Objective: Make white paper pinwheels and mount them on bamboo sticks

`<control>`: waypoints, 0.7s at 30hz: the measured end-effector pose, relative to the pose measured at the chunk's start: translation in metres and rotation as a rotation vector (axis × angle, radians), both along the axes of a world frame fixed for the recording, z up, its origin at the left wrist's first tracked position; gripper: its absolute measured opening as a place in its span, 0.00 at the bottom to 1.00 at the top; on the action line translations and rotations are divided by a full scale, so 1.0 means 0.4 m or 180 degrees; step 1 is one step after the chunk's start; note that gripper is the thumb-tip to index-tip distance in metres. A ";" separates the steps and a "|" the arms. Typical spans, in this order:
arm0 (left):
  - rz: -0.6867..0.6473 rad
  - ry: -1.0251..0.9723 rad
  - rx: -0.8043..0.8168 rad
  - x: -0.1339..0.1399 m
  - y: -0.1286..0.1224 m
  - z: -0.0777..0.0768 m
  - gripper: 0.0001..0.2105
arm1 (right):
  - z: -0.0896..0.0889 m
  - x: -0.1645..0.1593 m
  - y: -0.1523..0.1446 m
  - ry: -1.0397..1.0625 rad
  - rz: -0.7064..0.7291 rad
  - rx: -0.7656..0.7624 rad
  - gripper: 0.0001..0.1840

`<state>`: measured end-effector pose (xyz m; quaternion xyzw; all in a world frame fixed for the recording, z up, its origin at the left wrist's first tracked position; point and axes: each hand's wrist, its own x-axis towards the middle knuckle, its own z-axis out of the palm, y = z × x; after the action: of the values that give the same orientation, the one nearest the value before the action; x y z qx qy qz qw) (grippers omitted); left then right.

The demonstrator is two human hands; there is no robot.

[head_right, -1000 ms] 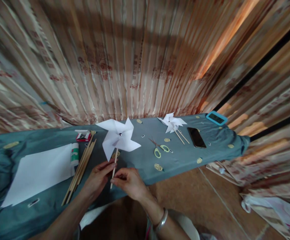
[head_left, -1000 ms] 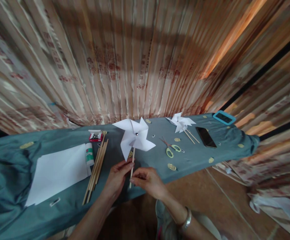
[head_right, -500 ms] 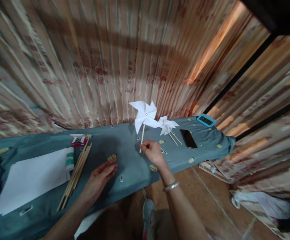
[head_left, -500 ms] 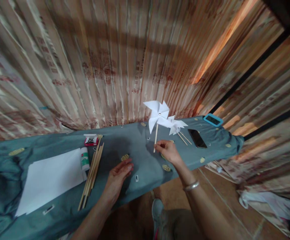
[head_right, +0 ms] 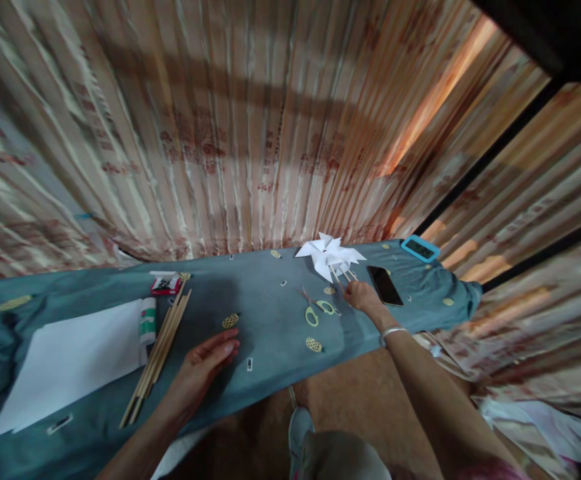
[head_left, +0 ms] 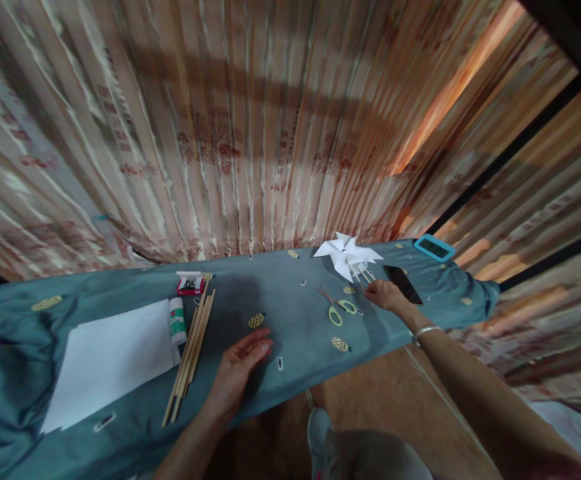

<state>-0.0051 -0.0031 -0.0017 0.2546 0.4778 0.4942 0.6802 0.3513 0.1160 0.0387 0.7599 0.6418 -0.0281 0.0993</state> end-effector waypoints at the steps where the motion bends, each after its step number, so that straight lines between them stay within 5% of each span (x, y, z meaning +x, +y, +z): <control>1: -0.0014 0.0007 0.0007 0.002 0.000 -0.002 0.23 | -0.006 0.006 0.002 -0.0069 -0.0003 -0.0027 0.13; 14: -0.0131 0.0039 -0.0055 0.012 0.007 -0.027 0.22 | -0.076 0.028 0.058 -0.0637 0.0179 -0.0090 0.15; 21: -0.0080 0.0094 -0.0021 0.007 0.000 -0.018 0.22 | -0.061 0.011 0.046 -0.0780 0.0255 -0.0046 0.14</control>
<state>-0.0024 -0.0030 -0.0087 0.2656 0.4862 0.4802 0.6801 0.3558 0.1346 0.0144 0.7307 0.6545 0.0642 0.1835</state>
